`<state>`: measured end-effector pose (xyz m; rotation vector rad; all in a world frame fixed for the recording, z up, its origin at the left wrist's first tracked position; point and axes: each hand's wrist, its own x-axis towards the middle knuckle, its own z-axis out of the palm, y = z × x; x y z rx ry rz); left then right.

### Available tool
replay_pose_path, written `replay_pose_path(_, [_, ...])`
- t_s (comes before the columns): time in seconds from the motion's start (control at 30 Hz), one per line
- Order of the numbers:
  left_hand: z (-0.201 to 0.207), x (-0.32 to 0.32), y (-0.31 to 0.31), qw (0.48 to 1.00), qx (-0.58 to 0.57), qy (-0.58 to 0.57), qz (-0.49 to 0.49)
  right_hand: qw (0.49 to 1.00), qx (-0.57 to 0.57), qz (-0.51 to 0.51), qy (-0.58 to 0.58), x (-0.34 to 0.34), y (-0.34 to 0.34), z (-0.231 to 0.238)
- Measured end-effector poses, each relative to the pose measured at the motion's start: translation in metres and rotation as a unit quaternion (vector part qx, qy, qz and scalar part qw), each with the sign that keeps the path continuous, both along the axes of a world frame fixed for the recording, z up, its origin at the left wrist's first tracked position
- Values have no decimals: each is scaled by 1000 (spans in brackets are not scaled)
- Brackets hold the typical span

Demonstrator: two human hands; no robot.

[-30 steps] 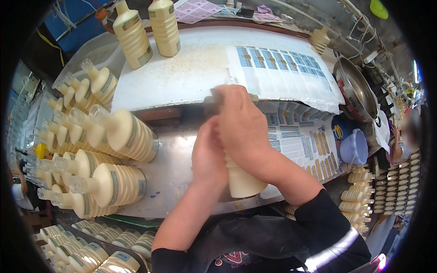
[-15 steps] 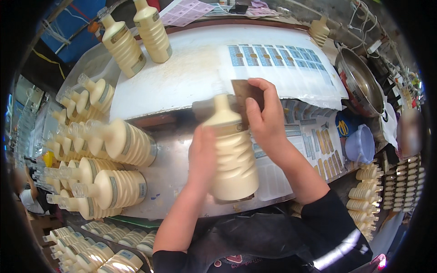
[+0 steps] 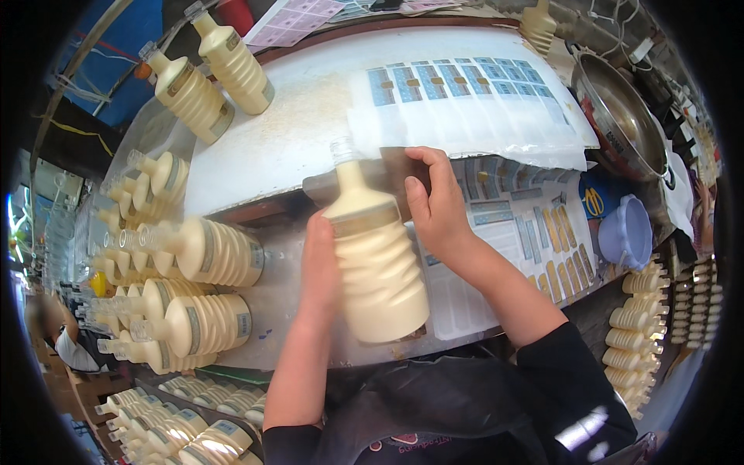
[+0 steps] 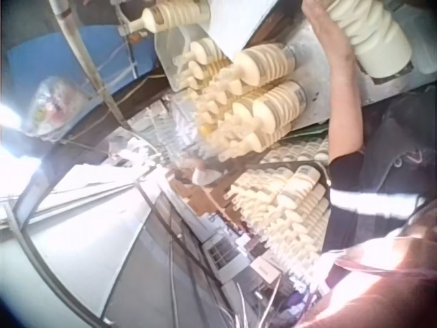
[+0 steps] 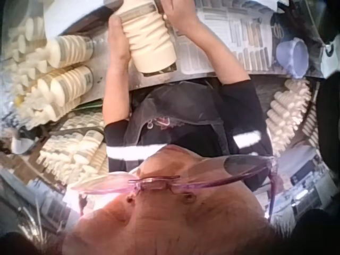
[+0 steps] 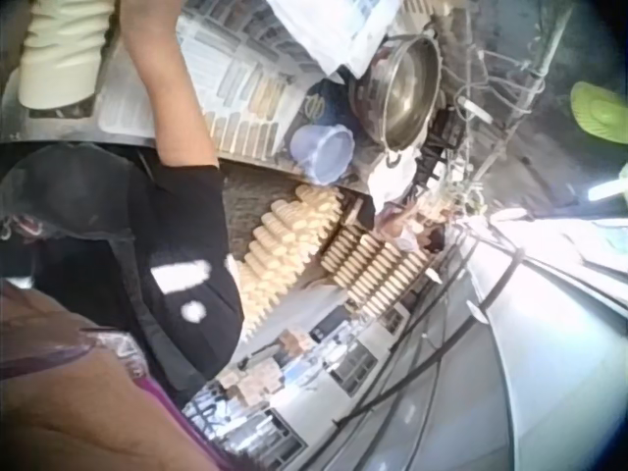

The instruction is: The person repeatedly picks up cream-colored plastic bottles, applies a rectangular label to the body of each bottle, and places the labeled bottle aside. The person handles the bottles one at a time, rotating them to align the label before setting them down.

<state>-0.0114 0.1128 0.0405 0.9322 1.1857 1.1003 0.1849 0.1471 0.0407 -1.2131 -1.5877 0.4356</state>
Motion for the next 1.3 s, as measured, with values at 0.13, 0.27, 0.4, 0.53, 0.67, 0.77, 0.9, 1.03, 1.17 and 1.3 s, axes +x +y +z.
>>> replay_pose_path(0.13, [2, 1, -10, 996, 41, 56, 52, 998, -5, 19, 52, 0, 2, 20])
replay_pose_path(0.27, [24, 7, -36, 886, 240, 397, 16, 995, 2, 78, 63, -16, -5, 45])
replay_pose_path(0.4, [30, 17, -55, 869, 163, 465, -48, 997, -41, 44, 49, -15, -5, 20])
replay_pose_path(0.53, [33, 19, -53, 874, 167, 454, -38, 997, -45, 21, 59, -3, 2, 2])
replay_pose_path(0.67, [14, 9, -54, 981, 86, 175, -11, 994, -48, 27, 91, -7, -4, 30])
replay_pose_path(0.77, [23, 9, -56, 990, 63, 122, -21, 996, -42, 58, 42, -22, -8, 41])
replay_pose_path(0.9, [48, 20, -58, 971, 58, 231, -26, 996, -74, 42, -3, -36, -8, 56])
replay_pose_path(1.03, [53, 27, -61, 946, 59, 318, -13, 993, -82, 17, -81, -59, -7, 66])
replay_pose_path(1.17, [46, 28, -63, 917, 135, 375, -20, 983, -74, -7, -169, -89, -5, 68])
replay_pose_path(1.3, [48, 23, -62, 894, 54, 437, -82, 934, 103, -59, -338, -116, 2, 62])
